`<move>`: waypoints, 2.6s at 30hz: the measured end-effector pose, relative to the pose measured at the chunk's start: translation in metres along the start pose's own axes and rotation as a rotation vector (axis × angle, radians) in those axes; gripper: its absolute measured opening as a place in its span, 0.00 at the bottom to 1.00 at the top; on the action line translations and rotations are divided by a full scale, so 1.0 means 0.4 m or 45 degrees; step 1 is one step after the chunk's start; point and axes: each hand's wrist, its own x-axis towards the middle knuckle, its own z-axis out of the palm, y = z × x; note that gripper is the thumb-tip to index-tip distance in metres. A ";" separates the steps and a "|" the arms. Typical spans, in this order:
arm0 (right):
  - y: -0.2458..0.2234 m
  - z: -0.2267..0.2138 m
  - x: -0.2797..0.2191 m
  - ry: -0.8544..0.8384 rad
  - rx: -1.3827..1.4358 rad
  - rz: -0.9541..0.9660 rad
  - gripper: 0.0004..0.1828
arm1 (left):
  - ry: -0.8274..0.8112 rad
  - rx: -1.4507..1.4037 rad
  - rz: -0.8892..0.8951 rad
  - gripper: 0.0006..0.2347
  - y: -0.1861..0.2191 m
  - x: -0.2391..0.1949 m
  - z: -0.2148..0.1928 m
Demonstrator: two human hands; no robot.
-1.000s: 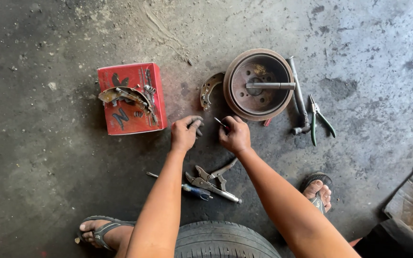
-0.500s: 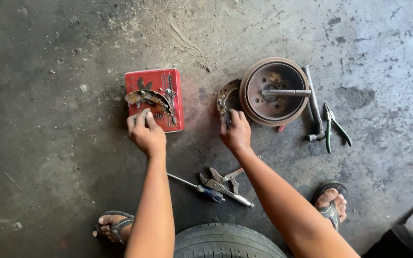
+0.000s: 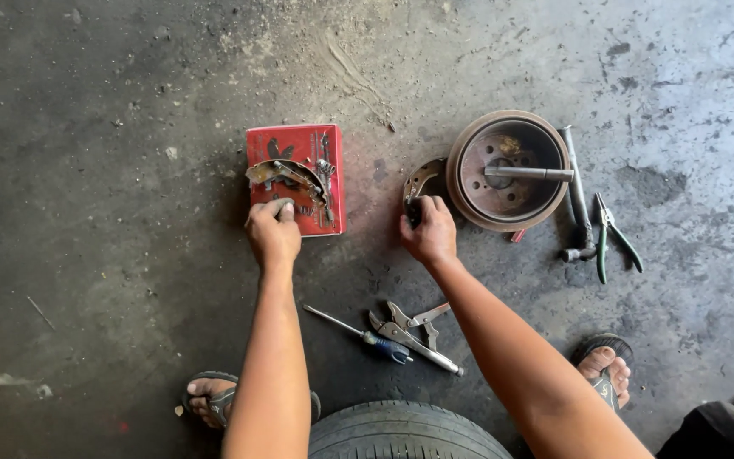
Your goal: The person removes old brake shoes and hardware from a drum brake assembly, then unpacks new brake shoes from a red box and installs them into the assembly using pliers and a screwdriver.
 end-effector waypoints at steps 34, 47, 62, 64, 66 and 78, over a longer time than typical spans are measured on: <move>-0.050 -0.020 0.056 -0.069 0.233 0.420 0.05 | -0.058 -0.468 -0.162 0.13 -0.046 0.079 0.034; -0.052 -0.052 0.085 -0.204 0.243 0.826 0.11 | 0.056 -0.655 -0.165 0.09 0.006 0.049 0.034; -0.072 -0.093 0.057 -0.042 1.067 1.055 0.11 | 0.395 -0.821 0.400 0.06 0.216 -0.029 -0.039; -0.060 -0.113 0.042 -0.065 1.011 1.004 0.12 | 0.397 -0.787 0.469 0.06 0.254 -0.053 -0.048; -0.027 -0.121 0.031 -0.214 0.496 0.770 0.13 | 0.404 -0.730 0.626 0.05 0.301 -0.077 -0.058; -0.052 -0.088 0.067 -0.246 0.142 0.546 0.11 | 0.150 -0.748 0.642 0.04 0.323 -0.190 0.067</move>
